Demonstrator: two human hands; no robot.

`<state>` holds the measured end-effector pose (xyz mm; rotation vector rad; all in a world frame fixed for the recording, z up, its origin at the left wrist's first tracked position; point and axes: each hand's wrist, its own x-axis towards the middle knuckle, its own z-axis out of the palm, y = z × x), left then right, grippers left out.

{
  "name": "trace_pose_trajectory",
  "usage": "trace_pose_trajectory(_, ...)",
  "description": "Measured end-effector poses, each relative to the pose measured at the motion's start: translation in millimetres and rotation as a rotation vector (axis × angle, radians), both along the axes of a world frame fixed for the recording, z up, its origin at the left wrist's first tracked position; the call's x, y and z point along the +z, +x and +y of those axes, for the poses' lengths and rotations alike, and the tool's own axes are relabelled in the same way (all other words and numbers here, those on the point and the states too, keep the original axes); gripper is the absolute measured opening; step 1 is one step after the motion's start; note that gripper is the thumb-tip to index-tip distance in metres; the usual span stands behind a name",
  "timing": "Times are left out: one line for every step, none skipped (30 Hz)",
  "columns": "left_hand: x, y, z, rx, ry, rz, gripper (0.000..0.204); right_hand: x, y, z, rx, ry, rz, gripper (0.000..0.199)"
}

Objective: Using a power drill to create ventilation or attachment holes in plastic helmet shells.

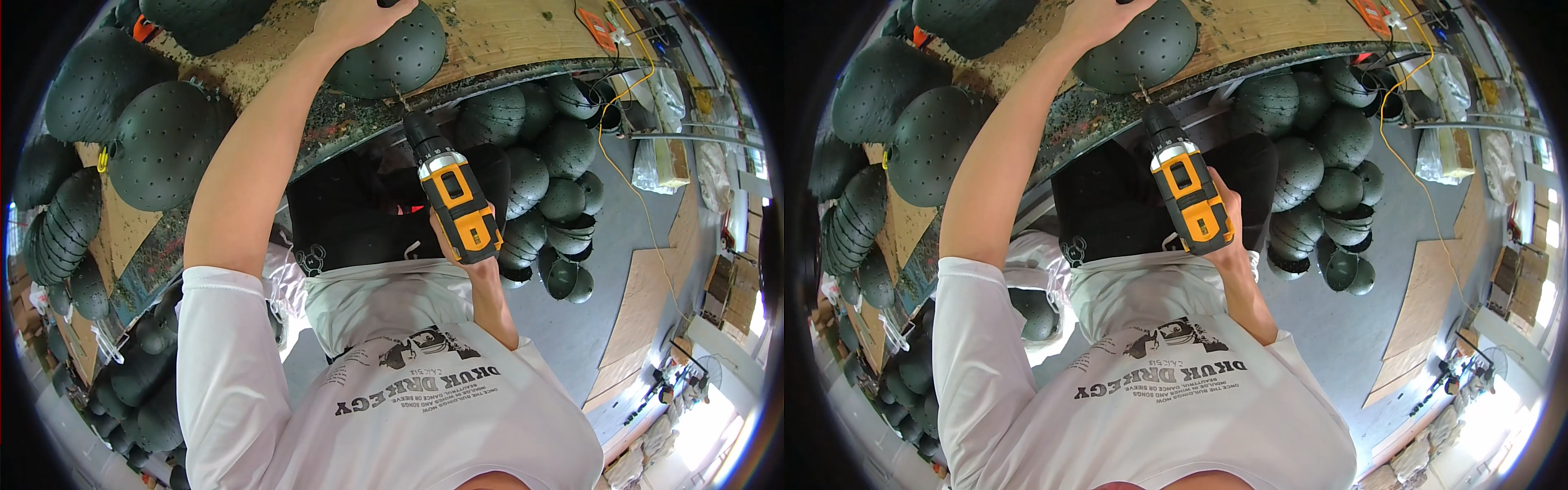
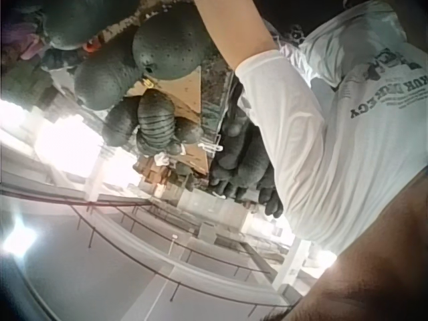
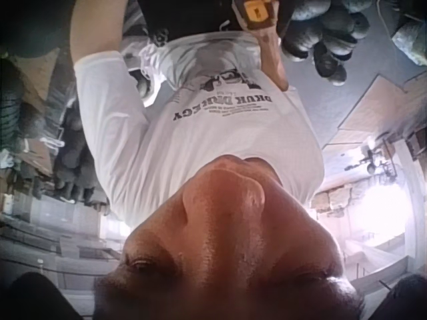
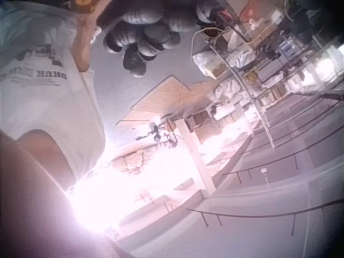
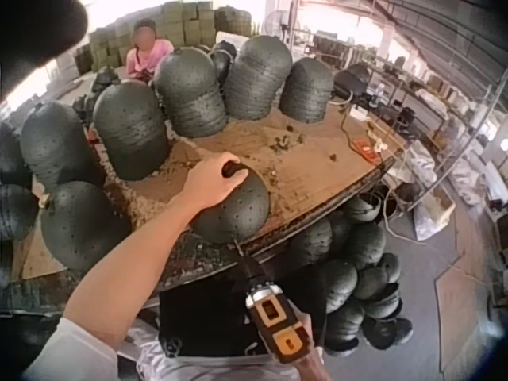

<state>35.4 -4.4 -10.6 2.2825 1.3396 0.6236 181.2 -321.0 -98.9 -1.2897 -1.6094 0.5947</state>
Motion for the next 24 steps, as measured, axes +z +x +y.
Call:
trace_pose_trajectory(1,0,0,0.004,-0.013,0.007,0.056,5,-2,0,-0.023,-0.035,0.006,0.036)
trace_pose_trajectory(1,-1,0,0.004,-0.015,0.005,0.056,4,-3,-1,-0.023,-0.037,0.004,0.036)
trace_pose_trajectory(1,-1,0,0.003,-0.014,0.008,0.057,4,-4,-1,-0.027,-0.048,0.015,0.036)
trace_pose_trajectory(1,-2,0,0.0,-0.011,0.012,0.057,4,-5,-1,-0.032,-0.057,0.025,0.037)
trace_pose_trajectory(1,-2,0,0.0,-0.011,0.01,0.057,4,-4,-1,-0.032,-0.057,0.023,0.037)
trace_pose_trajectory(1,-1,0,-0.001,-0.01,0.011,0.057,3,-4,-1,-0.034,-0.066,0.018,0.038)
trace_pose_trajectory(1,-2,0,0.0,-0.009,0.014,0.057,3,-4,-1,-0.033,-0.076,0.013,0.038)
trace_pose_trajectory(1,-2,0,0.002,-0.009,0.014,0.057,3,-5,0,-0.032,-0.076,0.014,0.038)
trace_pose_trajectory(1,-2,0,0.0,-0.015,0.012,0.056,3,-5,1,-0.035,-0.083,0.03,0.039)
trace_pose_trajectory(1,-1,0,-0.005,-0.022,0.004,0.056,6,-6,1,-0.042,-0.09,0.04,0.04)
trace_pose_trajectory(2,-1,-1,-0.007,-0.023,0.0,0.056,9,-9,1,-0.043,-0.091,0.036,0.04)
trace_pose_trajectory(2,-1,-1,-0.009,-0.017,-0.006,0.055,13,-13,0,-0.08,-0.146,0.164,0.04)
trace_pose_trajectory(2,-1,0,-0.009,-0.012,-0.007,0.054,17,-16,0,-0.116,-0.202,0.296,0.04)
trace_pose_trajectory(1,-1,0,-0.009,-0.014,-0.007,0.054,18,-17,1,-0.116,-0.203,0.296,0.04)
trace_pose_trajectory(0,0,0,-0.015,0.004,-0.008,0.053,19,-18,2,-0.119,-0.201,0.293,0.038)
trace_pose_trajectory(-1,0,0,-0.02,0.021,-0.009,0.052,21,-19,2,-0.122,-0.199,0.29,0.037)
trace_pose_trajectory(-1,0,1,-0.021,0.019,-0.01,0.052,24,-17,2,-0.122,-0.201,0.289,0.037)
trace_pose_trajectory(-2,0,2,-0.031,0.035,-0.02,0.05,26,-13,2,-0.1,-0.232,0.277,0.036)
trace_pose_trajectory(-3,-1,2,-0.041,0.051,-0.028,0.049,29,-12,1,-0.077,-0.264,0.267,0.035)
trace_pose_trajectory(-3,-1,2,-0.04,0.048,-0.028,0.049,32,-14,2,-0.077,-0.267,0.267,0.035)
trace_pose_trajectory(-4,-2,2,-0.028,0.068,-0.025,0.048,36,-16,4,-0.086,-0.26,0.234,0.035)
trace_pose_trajectory(-3,0,2,-0.02,0.088,-0.026,0.048,39,-16,4,-0.099,-0.254,0.198,0.036)
trace_pose_trajectory(-3,1,1,-0.022,0.085,-0.031,0.048,40,-15,4,-0.103,-0.257,0.194,0.036)
trace_pose_trajectory(-3,2,1,-0.025,0.083,-0.035,0.048,39,-15,3,-0.105,-0.269,0.184,0.037)
